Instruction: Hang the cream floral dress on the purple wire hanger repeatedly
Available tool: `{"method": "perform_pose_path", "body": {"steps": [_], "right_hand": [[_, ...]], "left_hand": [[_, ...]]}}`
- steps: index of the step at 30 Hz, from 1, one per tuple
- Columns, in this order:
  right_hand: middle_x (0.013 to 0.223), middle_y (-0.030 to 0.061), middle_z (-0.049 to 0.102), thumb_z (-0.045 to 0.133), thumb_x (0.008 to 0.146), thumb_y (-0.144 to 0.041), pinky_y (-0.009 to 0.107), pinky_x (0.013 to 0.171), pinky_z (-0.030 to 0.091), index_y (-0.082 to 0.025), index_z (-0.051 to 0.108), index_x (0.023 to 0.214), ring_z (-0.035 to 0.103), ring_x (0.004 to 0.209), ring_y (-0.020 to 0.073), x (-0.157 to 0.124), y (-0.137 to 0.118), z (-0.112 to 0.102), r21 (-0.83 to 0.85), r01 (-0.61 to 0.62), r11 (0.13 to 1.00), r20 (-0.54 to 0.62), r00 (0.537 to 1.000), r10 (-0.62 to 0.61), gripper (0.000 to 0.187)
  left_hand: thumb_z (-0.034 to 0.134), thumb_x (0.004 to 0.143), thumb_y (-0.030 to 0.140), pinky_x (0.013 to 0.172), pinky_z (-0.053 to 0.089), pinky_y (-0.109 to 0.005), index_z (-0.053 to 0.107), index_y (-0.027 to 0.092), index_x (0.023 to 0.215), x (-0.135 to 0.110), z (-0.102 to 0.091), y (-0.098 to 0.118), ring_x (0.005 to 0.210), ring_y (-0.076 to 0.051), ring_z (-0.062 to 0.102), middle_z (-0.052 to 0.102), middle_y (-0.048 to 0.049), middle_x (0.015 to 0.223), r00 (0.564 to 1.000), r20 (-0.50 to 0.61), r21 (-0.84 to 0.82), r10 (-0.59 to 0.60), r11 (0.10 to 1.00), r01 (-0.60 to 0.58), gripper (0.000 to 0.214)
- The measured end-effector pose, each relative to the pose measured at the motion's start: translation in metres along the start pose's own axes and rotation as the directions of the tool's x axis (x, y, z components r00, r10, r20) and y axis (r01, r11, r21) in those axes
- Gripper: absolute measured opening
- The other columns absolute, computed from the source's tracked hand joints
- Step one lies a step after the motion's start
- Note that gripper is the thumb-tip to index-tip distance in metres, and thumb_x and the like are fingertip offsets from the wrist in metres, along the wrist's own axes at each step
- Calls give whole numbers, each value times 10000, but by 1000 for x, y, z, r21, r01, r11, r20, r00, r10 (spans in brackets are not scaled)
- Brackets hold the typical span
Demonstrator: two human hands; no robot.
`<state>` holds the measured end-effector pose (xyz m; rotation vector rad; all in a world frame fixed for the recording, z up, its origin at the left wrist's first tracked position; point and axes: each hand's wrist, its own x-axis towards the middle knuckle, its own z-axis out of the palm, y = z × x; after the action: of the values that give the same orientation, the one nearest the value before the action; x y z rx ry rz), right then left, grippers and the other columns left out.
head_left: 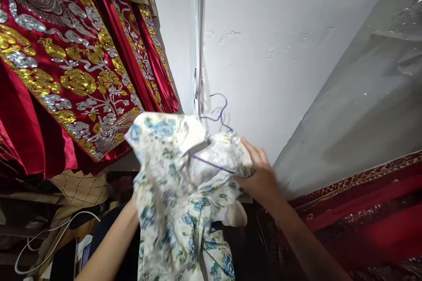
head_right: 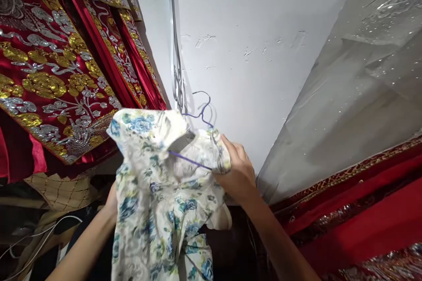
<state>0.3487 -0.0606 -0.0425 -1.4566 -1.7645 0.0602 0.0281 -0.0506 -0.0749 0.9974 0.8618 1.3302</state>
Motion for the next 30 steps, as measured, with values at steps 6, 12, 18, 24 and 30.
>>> {"method": "perform_pose_path", "body": {"steps": [6,12,18,24,30], "right_hand": [[1478,71,489,674,679,-149,545,1045,441,-367,459,1500,476,1330,393,40,-29,-25,-83,209,975,139,971,-196,876],[1361,76,619,594,880,-191,515,1090,420,-294,676,1226,535,1308,325,-47,-50,21,580,321,748,-254,945,-208,371],[744,40,630,578,931,-529,318,643,471,-212,616,875,605,689,210,-123,-47,109,701,-534,472,389,842,375,323],[668,-19,508,490,982,-502,275,661,386,-211,507,742,491,654,144,-129,-58,117,631,-526,571,595,800,80,377],[546,-45,408,538,888,-352,259,531,300,-204,485,637,389,529,115,-131,-42,103,644,-597,479,505,801,320,296]], "left_hand": [[729,789,602,1232,286,-438,683,190,1219,-22,14,-37,1423,-321,457,685,-121,1310,990,-135,162,-47,984,69,597],[734,812,489,1164,385,-480,567,198,1376,-79,29,-85,1373,-343,517,614,-140,1411,906,-387,2,-170,983,185,657],[814,710,487,1178,342,-523,626,224,1304,-105,23,-106,1453,-395,394,615,-153,1406,815,-486,50,-316,921,387,676],[763,739,529,1139,389,-505,695,167,1174,-101,19,-101,1309,-393,560,730,-161,1170,906,-374,120,-200,958,261,570],[753,788,448,1078,432,-467,565,205,1261,-106,7,-101,1241,-334,567,616,-129,1258,805,-533,474,259,880,30,564]]}}
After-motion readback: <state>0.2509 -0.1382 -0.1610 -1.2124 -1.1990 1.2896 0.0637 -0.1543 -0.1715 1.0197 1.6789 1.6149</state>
